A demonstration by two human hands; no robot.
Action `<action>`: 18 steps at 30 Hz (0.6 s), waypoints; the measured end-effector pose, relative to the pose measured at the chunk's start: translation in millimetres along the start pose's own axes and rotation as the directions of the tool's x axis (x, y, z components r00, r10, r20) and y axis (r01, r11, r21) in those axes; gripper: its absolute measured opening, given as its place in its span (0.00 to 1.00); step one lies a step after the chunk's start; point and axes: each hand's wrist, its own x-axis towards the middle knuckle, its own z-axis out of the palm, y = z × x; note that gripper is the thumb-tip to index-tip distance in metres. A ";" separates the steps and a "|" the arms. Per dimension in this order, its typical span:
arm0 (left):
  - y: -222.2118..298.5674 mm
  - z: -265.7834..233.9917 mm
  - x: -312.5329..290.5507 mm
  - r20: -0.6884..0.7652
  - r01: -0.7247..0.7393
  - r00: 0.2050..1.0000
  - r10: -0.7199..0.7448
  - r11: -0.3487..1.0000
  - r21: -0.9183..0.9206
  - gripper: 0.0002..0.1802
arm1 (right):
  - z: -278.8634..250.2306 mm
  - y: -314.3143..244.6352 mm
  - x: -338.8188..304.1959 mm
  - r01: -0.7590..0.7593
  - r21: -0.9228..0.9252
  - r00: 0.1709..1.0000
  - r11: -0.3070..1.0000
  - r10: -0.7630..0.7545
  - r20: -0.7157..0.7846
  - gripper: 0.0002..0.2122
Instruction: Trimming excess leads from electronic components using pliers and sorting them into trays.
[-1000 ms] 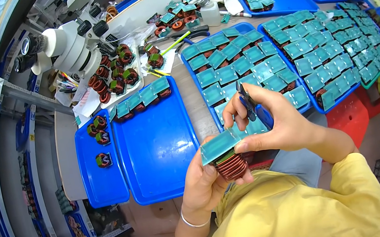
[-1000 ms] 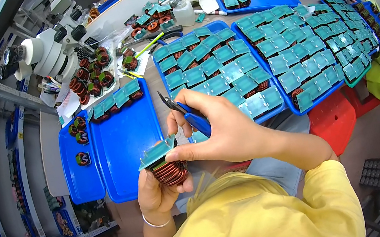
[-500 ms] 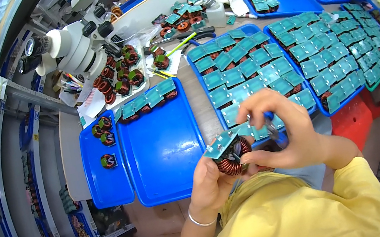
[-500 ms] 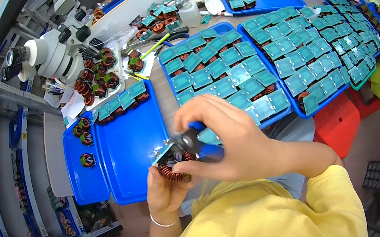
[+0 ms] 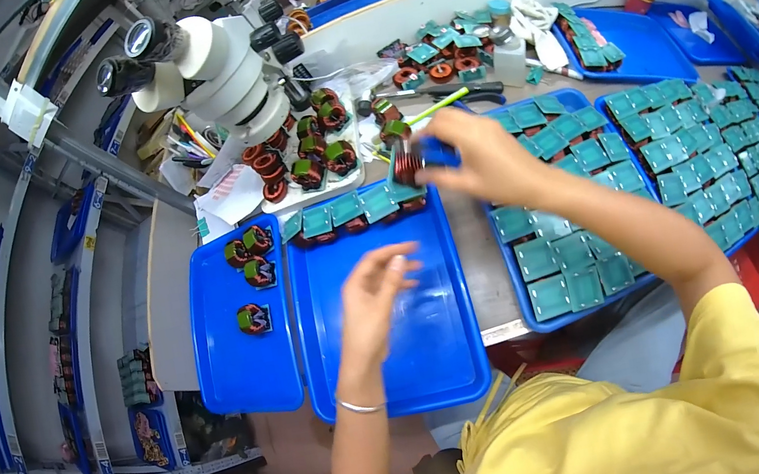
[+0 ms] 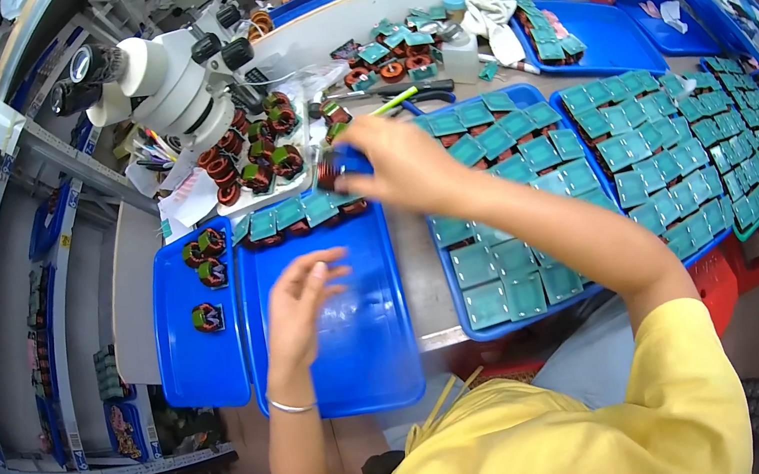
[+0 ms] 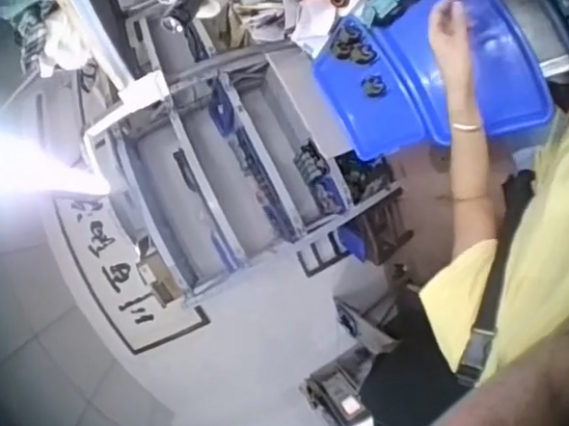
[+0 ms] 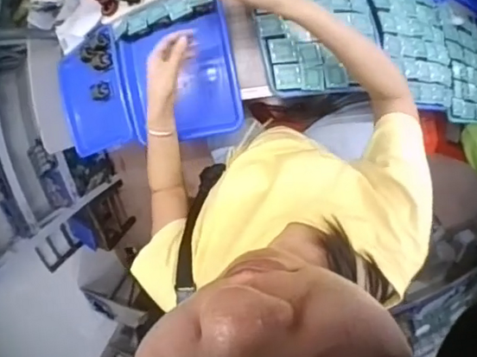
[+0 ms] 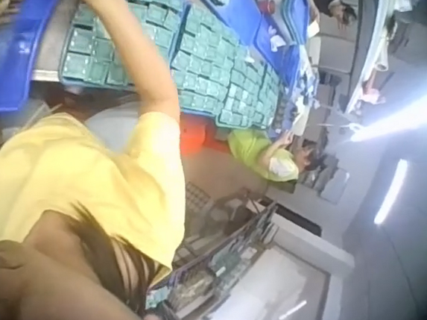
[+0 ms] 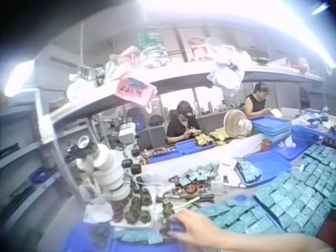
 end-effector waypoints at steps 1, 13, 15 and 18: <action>-7.5 -23.5 6.4 -0.134 -0.102 0.981 0.138 0.964 0.244 0.13 | 7.7 12.6 19.7 -0.101 0.005 0.995 0.995 0.101 -0.015 0.18; -28.1 -103.9 67.8 -0.077 -0.027 0.909 0.409 0.241 0.970 0.39 | 123.6 90.3 132.8 -0.536 -0.241 0.834 0.809 0.552 -0.001 0.17; -30.3 -110.7 70.6 -0.054 -0.025 0.907 0.418 0.182 0.983 0.41 | 135.3 88.8 139.1 -0.471 -0.329 0.867 0.818 0.498 -0.004 0.16; -28.4 -113.5 76.8 -0.138 0.056 0.905 0.402 0.210 0.976 0.40 | 145.6 90.3 143.4 -0.440 -0.375 0.876 0.816 0.482 0.020 0.14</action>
